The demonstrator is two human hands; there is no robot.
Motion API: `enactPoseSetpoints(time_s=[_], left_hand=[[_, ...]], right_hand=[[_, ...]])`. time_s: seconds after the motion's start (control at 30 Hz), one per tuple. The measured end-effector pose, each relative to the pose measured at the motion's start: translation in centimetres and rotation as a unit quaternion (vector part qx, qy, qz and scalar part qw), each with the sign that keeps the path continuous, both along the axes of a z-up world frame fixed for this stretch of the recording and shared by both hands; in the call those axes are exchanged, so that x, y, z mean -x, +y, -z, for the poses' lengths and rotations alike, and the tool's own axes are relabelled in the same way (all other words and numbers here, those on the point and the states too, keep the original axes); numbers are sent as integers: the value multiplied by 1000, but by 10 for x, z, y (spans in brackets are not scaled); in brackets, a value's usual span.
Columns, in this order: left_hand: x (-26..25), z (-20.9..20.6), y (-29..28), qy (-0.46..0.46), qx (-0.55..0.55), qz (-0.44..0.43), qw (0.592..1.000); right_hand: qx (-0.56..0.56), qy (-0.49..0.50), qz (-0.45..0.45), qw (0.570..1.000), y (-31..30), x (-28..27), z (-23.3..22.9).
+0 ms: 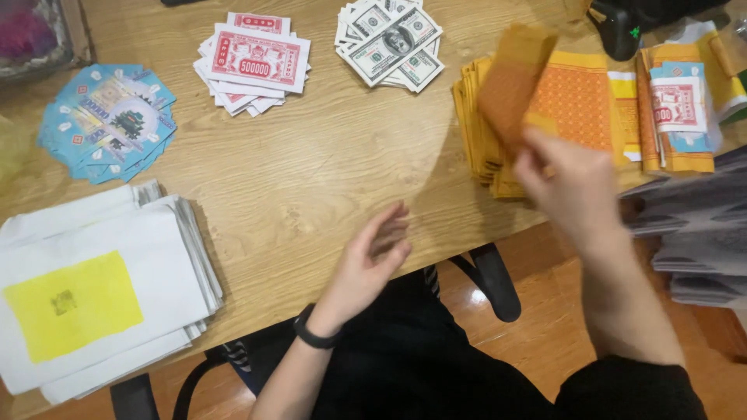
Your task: Sorting and bundling various types of joss paper and paper offerings at a desk
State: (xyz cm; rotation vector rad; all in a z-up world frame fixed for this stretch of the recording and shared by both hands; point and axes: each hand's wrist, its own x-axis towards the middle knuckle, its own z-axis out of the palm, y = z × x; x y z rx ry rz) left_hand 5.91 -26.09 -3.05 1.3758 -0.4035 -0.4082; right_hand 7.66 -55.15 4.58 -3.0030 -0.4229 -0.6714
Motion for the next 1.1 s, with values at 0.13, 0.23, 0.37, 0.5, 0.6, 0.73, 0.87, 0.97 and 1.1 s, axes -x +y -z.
enactPoseSetpoints(time_s=[0.13, 0.23, 0.37, 0.5, 0.6, 0.73, 0.87, 0.97, 1.1], left_hand=[[-9, 12, -15, 9, 105, -57, 993], [-22, 50, -1, 13, 81, -185, 979], [-27, 33, 30, -43, 14, -344, 938], [-27, 0, 53, -134, -4, -345, 929], [-33, -12, 51, -148, 39, -345, 926], [-41, 2, 69, -108, -28, -378, 919], [-24, -35, 94, -103, -83, -326, 936], [-14, -50, 136, -200, -206, -316, 904], [-17, -52, 218, -376, -362, -276, 807]], right_hand=[[-2, -16, -43, 999, 106, 18, 49], [-68, 38, -151, 986, 149, 19, 48], [-352, 143, -184, 907, 146, -9, 45], [-550, 126, -155, 811, 144, -31, 45], [-617, 191, -152, 748, 143, -30, 96], [-621, 227, -88, 745, 143, -34, 90], [-635, 315, 7, 705, 157, -41, 75], [-577, 372, 57, 725, 159, -47, 62], [-242, 378, 148, 881, 161, -45, 19]])
